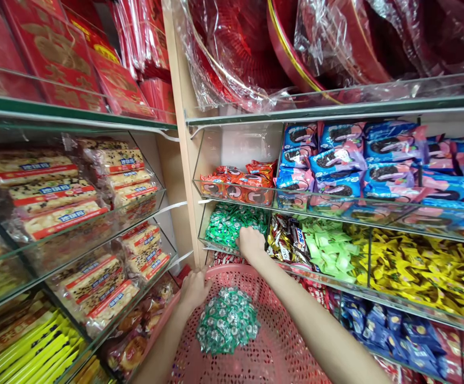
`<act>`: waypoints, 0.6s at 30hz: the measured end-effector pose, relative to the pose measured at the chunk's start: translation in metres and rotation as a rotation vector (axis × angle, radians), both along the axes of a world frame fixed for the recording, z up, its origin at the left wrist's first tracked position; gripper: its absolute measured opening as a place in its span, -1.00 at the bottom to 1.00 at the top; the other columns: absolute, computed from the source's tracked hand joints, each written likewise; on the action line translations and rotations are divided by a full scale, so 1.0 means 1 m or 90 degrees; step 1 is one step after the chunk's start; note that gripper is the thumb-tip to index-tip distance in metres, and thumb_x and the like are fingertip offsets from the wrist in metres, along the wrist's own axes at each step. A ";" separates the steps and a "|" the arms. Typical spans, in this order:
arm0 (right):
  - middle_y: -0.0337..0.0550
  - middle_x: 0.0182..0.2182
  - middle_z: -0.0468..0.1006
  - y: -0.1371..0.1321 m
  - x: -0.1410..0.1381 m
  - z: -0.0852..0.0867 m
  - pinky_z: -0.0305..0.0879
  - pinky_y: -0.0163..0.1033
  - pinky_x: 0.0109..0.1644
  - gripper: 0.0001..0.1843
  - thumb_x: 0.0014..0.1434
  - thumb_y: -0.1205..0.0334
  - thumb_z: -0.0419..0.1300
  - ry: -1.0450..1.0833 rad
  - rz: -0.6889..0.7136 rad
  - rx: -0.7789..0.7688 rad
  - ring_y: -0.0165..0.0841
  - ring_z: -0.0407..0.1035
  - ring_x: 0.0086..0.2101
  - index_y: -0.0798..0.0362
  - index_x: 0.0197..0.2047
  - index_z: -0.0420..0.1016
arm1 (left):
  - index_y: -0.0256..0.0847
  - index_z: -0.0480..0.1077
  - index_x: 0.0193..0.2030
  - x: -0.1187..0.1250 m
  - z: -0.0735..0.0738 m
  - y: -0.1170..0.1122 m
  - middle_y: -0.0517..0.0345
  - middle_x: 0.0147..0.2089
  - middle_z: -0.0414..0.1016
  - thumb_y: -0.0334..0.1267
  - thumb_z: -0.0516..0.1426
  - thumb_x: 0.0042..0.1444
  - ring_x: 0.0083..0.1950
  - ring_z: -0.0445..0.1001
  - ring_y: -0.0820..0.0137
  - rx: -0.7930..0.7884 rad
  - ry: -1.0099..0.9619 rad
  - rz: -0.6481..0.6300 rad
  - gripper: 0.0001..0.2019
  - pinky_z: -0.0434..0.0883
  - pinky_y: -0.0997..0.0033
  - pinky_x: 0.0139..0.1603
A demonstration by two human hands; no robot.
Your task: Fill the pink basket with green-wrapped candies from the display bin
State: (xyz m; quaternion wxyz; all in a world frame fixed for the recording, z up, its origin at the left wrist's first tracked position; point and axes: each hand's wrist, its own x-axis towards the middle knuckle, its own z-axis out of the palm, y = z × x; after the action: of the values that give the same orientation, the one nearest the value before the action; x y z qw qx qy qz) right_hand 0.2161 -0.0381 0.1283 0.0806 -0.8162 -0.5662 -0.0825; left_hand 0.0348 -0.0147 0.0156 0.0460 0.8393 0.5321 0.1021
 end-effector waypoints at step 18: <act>0.10 -0.22 0.47 -0.018 -0.008 0.009 0.22 -0.34 -0.37 -0.73 0.23 0.42 -0.08 -0.114 -0.005 0.062 -0.27 0.47 -0.28 0.18 -0.18 0.43 | -0.18 0.25 0.20 0.001 -0.002 0.001 -0.07 -0.01 0.46 -0.17 -0.04 0.17 0.04 0.39 0.21 0.002 0.003 0.000 -0.55 0.29 0.32 -0.03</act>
State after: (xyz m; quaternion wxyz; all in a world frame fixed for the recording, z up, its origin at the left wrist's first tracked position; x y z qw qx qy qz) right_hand 0.2079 -0.0557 0.1371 0.0691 -0.8029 -0.5630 -0.1832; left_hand 0.0353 -0.0139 0.0132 0.0432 0.8395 0.5321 0.1014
